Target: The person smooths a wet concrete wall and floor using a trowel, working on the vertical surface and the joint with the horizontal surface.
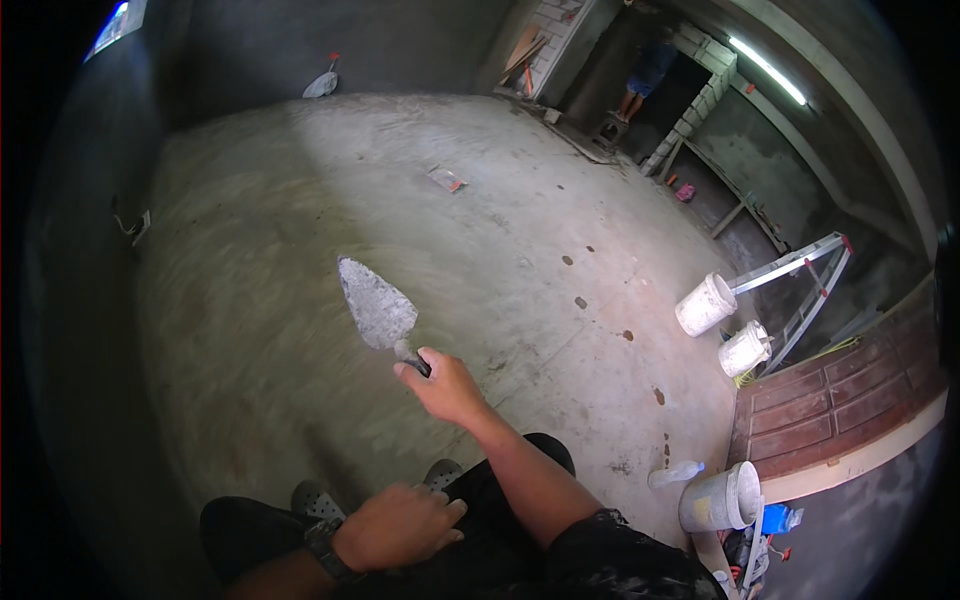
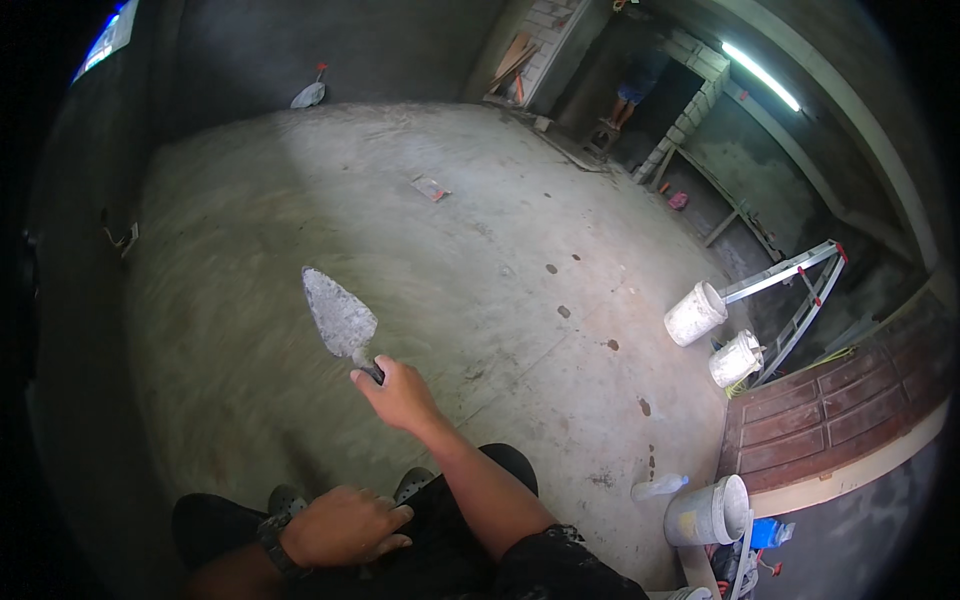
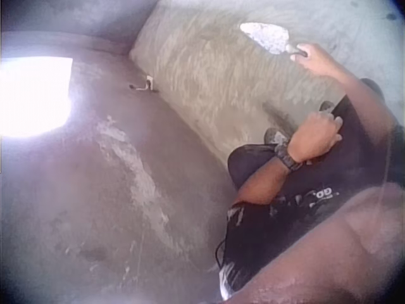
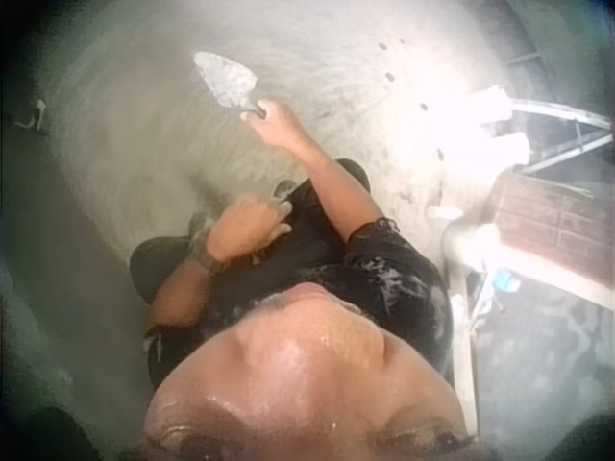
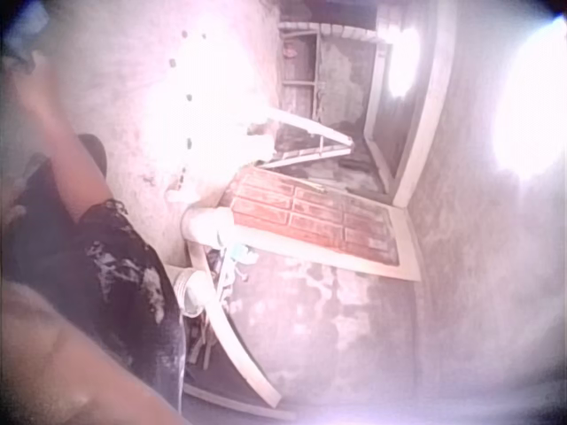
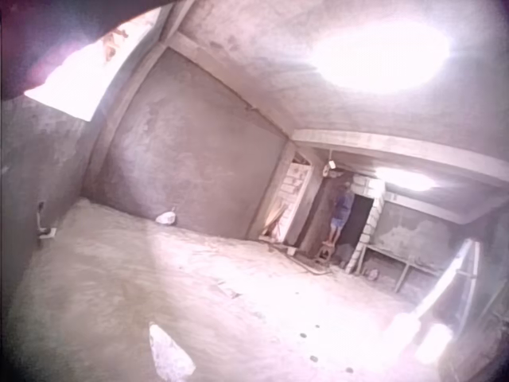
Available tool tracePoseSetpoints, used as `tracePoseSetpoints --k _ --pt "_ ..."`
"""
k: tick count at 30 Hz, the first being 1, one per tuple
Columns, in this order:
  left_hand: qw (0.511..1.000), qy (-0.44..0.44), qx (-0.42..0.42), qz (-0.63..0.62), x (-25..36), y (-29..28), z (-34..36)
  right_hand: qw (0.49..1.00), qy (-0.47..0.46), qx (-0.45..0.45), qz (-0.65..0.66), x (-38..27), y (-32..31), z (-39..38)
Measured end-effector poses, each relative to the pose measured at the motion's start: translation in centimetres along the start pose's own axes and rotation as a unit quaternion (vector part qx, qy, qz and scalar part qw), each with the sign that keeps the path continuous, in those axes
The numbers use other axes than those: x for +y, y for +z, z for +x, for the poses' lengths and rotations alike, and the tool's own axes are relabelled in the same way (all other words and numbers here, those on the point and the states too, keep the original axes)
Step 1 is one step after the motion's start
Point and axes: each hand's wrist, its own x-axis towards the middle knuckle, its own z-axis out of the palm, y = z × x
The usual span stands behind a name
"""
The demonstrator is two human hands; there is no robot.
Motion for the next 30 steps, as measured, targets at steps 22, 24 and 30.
tracePoseSetpoints --k 22,24,30 --pt "0.998 0.019 0.032 0.041 -0.2 0.3 0.1 1.000 -0.013 0.011 -0.001 0.5 0.5 0.2" --pt "0.998 0.020 0.032 0.047 -0.3 0.4 0.1 1.000 -0.010 0.011 -0.004 0.6 0.5 0.2" --pt "0.999 0.004 -0.015 0.035 -0.2 0.3 0.6 1.000 -0.014 0.028 0.000 1.1 0.6 0.3"
